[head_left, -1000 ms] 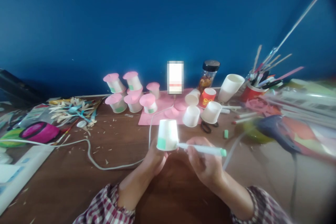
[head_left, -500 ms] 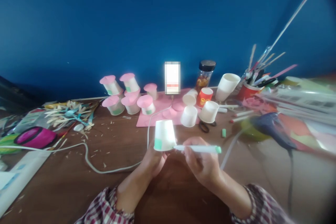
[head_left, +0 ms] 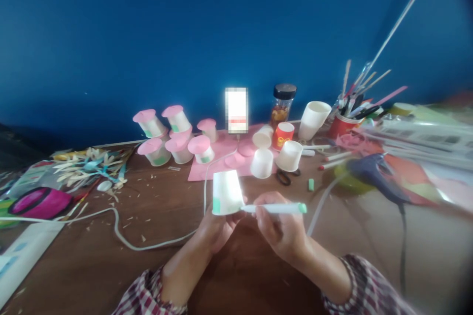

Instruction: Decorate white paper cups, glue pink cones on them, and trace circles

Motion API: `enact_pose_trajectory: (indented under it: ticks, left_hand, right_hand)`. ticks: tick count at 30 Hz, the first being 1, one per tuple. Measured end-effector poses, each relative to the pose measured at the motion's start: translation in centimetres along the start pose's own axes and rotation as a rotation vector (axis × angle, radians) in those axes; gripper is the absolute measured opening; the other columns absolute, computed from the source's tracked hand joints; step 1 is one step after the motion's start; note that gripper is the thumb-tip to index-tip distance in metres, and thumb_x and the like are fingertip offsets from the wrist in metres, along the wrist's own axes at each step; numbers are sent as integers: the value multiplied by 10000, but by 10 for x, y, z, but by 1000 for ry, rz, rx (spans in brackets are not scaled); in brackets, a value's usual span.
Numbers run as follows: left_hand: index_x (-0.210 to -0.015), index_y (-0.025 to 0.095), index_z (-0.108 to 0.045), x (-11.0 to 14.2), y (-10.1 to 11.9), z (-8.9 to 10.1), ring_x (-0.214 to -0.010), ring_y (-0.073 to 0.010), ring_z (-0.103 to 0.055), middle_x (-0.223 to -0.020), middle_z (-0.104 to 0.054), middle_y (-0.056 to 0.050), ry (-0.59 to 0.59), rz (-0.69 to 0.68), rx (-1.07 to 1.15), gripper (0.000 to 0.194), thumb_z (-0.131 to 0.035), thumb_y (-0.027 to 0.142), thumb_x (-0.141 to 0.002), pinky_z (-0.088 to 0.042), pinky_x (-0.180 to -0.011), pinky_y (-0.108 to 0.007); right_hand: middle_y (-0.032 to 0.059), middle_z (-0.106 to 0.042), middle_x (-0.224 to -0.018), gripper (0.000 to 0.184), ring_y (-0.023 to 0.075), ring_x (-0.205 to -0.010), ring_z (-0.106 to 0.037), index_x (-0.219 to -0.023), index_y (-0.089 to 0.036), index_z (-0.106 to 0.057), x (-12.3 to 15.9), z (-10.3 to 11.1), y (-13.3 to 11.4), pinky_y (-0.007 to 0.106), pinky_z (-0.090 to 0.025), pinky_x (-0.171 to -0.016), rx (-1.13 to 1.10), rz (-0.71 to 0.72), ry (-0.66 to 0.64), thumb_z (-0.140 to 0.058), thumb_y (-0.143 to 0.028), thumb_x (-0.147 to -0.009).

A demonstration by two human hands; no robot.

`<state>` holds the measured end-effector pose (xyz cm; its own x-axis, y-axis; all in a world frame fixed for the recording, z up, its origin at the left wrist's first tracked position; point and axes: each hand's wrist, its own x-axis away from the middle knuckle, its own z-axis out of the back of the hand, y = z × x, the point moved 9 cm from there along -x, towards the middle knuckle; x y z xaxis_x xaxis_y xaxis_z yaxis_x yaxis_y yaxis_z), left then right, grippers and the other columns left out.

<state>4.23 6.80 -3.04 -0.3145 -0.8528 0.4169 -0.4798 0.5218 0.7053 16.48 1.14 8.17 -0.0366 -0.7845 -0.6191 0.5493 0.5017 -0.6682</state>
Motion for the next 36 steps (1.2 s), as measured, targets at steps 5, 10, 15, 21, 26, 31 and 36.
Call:
enact_pose_trajectory:
  ticks: [5,10,15,21,26,31,36]
  left_hand:
    - [-778,140,-684,0,-5,-2,-675,-106,-625,-730,-664,-11,-44,51,33,227,-827,204,-613,-516,-610,-181]
    - [-794,148,-685,0,-5,-3,-682,-105,-624,-742,-664,-8,-55,57,34,270,-844,189,-579,-515,-590,-170]
    - [-784,156,-672,0,-4,-1,-647,-93,-606,-716,-656,1,-31,52,63,281,-849,216,-575,-503,-558,-166]
    - [-792,128,-680,0,-8,-8,-607,-80,-589,-702,-644,-6,-104,80,64,239,-825,212,-623,-497,-544,-162]
    - [-795,134,-672,1,-10,-8,-612,-87,-601,-737,-651,-15,-104,106,62,193,-797,151,-649,-511,-540,-164]
    - [-860,163,-666,-1,-3,1,-624,-103,-631,-760,-672,-23,-36,77,81,227,-777,129,-665,-535,-559,-176]
    - [-863,168,-667,-7,19,14,-676,-98,-639,-789,-694,-21,75,-117,87,279,-807,132,-624,-548,-619,-166]
  right_hand:
    - [17,-633,-707,51,139,-608,-623,-855,-196,-559,-2,4,0,230,-479,-539,6,-25,28,-516,-196,-884]
    - [2,-627,-678,51,124,-587,-620,-855,-196,-548,-4,6,-4,215,-477,-532,-9,-11,26,-508,-191,-886]
    - [8,-640,-687,63,125,-575,-617,-838,-194,-551,-5,3,-5,224,-488,-533,-16,-3,14,-508,-198,-885]
    - [-3,-651,-659,56,111,-547,-615,-858,-195,-546,-5,4,-5,207,-496,-538,-41,-9,18,-502,-185,-891]
    - [-11,-635,-656,52,104,-549,-608,-861,-202,-555,-2,5,2,192,-487,-519,-132,-82,43,-516,-186,-892]
    - [-22,-580,-627,92,102,-526,-563,-864,-199,-545,3,14,22,206,-475,-489,-338,-223,240,-486,-220,-932]
    - [4,-608,-759,103,106,-616,-570,-1010,-198,-550,3,9,28,211,-488,-536,-338,-220,206,-476,-226,-944]
